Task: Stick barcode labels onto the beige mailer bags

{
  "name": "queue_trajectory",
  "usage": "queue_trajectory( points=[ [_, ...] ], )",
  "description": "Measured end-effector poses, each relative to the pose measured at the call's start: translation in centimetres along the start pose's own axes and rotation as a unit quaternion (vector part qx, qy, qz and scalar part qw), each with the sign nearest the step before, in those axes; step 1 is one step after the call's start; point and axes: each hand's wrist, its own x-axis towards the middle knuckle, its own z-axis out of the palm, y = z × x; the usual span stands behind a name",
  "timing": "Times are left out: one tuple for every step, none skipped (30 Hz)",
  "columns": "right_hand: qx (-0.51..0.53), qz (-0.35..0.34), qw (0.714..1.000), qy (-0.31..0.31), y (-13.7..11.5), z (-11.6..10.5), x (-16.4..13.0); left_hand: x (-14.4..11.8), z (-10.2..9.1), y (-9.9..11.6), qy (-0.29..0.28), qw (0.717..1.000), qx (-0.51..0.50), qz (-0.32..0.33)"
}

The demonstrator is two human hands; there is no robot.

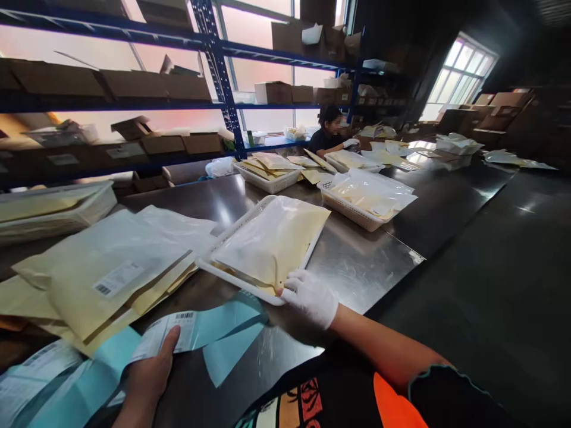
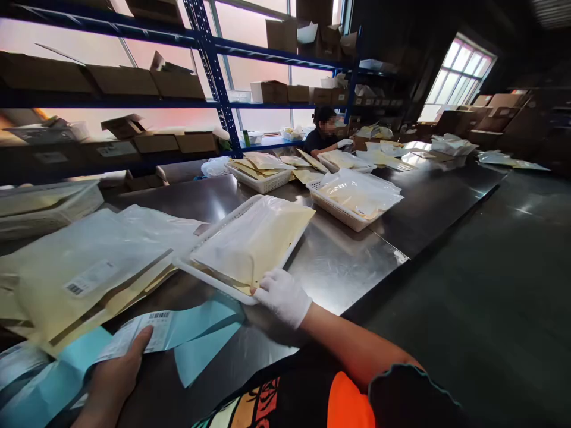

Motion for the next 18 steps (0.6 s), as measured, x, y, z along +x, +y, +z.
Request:
queue_trajectory(
  points=[
    [-0.016,0.002,1.0,-0.009,-0.2,0.2,0.5,-0.1,-0.1,0.3,-0.007,0.999,-0.009,-0.034],
    [-0.027,0.007,0.999,-0.022,-0.4,0.4,1.2,-0.3,-0.2,0.6,-0.01,0.999,-0.018,-0.05],
    [-0.036,0.015,0.999,-0.038,-0.7,0.6,1.9,-0.5,-0.2,0.8,-0.007,0.998,-0.027,-0.047],
    [-0.041,0.025,0.997,-0.057,-0.9,0.7,2.6,-0.6,-0.2,1.1,-0.002,0.999,-0.039,-0.036],
    [-0.045,0.034,0.995,-0.079,-1.2,0.9,3.5,-0.7,-0.1,1.2,0.002,0.998,-0.05,-0.026],
    [-0.047,0.043,0.993,-0.1,-1.5,1.0,4.5,-0.8,0.1,1.3,0.0,0.998,-0.059,-0.016],
    [-0.047,0.049,0.99,-0.122,-1.8,1.2,5.5,-0.8,0.2,1.3,-0.001,0.998,-0.064,-0.01],
    [-0.046,0.058,0.987,-0.143,-2.1,1.5,6.5,-0.8,0.3,1.2,-0.001,0.998,-0.068,-0.006],
    [-0.043,0.068,0.984,-0.162,-2.4,1.8,7.5,-0.8,0.4,1.2,0.001,0.997,-0.07,-0.006],
    [-0.04,0.079,0.98,-0.177,-2.7,2.1,8.6,-0.8,0.4,1.2,0.004,0.997,-0.071,-0.007],
    [-0.036,0.092,0.977,-0.19,-2.9,2.4,9.5,-0.8,0.4,1.2,0.007,0.997,-0.072,-0.008],
    [-0.03,0.105,0.973,-0.203,-3.1,2.6,10.4,-0.8,0.4,1.2,0.011,0.997,-0.073,-0.01],
    [-0.022,0.118,0.969,-0.216,-3.0,2.8,11.3,-0.8,0.4,1.3,0.012,0.997,-0.075,-0.013],
    [-0.012,0.129,0.964,-0.232,-2.7,2.8,12.0,-0.9,0.4,1.4,0.008,0.997,-0.079,-0.017],
    [0.001,0.135,0.959,-0.249,-2.2,2.7,12.7,-0.9,0.4,1.5,0.004,0.996,-0.085,-0.021],
    [0.015,0.135,0.955,-0.263,-1.2,2.4,13.4,-1.0,0.5,1.7,0.002,0.995,-0.093,-0.024],
    [0.031,0.128,0.954,-0.268,0.1,2.1,14.1,-1.1,0.6,1.9,0.004,0.995,-0.101,-0.025],
    [0.047,0.123,0.956,-0.26,1.8,1.7,14.9,-1.1,0.7,2.0,0.007,0.994,-0.106,-0.024]
  ],
)
